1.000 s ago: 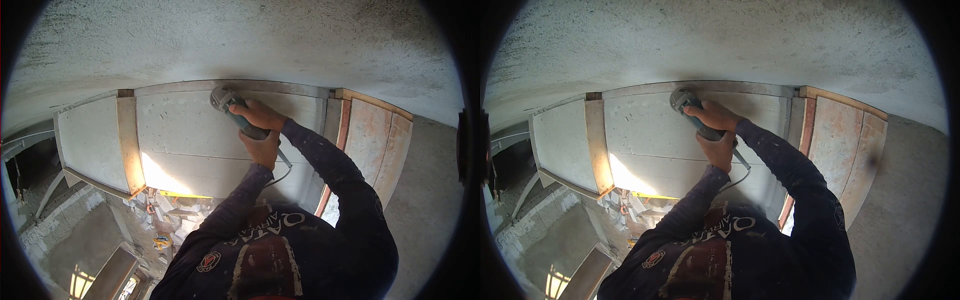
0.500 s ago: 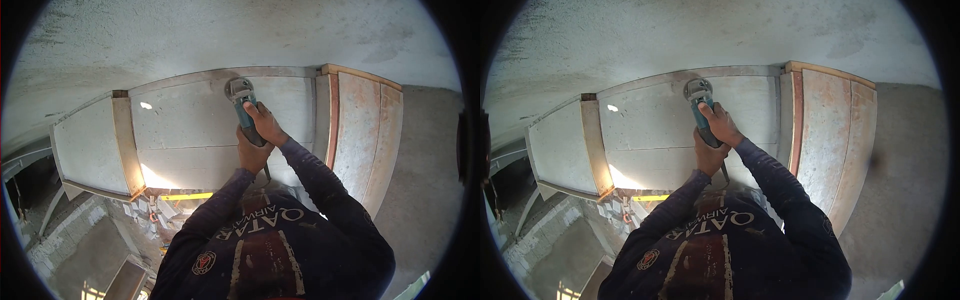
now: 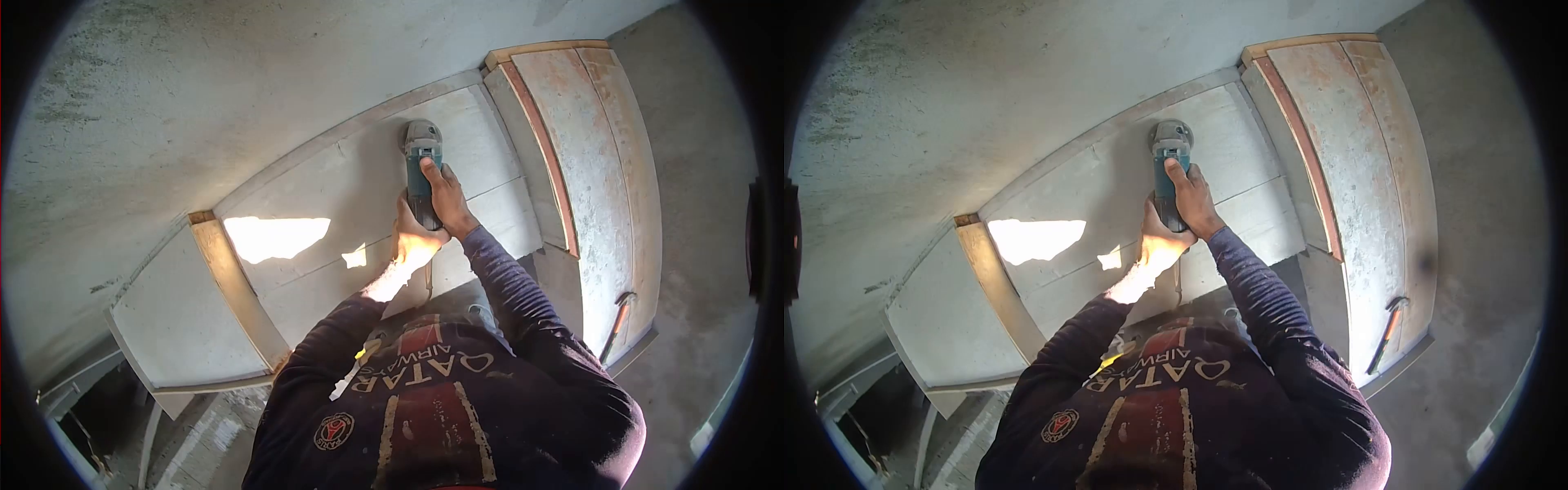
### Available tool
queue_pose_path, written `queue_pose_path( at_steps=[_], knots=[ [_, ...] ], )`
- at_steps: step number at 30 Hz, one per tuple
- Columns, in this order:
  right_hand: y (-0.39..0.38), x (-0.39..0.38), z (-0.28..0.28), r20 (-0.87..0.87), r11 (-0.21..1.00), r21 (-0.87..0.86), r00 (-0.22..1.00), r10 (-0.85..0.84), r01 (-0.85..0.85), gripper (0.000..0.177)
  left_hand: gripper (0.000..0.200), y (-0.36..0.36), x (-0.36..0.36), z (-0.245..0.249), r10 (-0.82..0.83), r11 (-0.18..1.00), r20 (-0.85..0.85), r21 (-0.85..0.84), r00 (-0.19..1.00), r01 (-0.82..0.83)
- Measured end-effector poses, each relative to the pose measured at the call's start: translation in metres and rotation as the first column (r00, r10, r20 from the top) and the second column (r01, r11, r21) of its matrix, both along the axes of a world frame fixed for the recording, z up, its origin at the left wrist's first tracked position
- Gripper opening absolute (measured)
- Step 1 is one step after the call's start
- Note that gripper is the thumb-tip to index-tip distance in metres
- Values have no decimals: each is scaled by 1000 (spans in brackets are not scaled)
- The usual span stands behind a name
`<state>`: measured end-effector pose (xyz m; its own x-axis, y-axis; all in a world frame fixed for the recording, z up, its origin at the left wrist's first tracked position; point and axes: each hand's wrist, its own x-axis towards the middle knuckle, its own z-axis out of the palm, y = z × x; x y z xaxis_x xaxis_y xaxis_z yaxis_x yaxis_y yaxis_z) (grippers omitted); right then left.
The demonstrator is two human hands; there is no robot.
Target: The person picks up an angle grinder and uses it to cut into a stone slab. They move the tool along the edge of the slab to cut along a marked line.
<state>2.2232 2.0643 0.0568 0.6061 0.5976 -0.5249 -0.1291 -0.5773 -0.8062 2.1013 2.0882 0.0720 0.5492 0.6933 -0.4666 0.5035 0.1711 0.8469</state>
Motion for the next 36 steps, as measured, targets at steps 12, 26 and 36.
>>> queue_pose_path(
  at_steps=[12,26,36],
  knots=[
    [10,-28,-24,29,981,70,982,-184,182,69,109,31,-23,10,-198,979,-28,-63,980,196],
    [54,-20,-17,-79,944,185,961,-263,274,54,115,86,-7,-41,-307,951,110,-9,945,310],
    [75,6,-32,-174,928,190,941,-290,321,43,109,108,16,-35,-259,966,68,21,964,258]
  ],
)
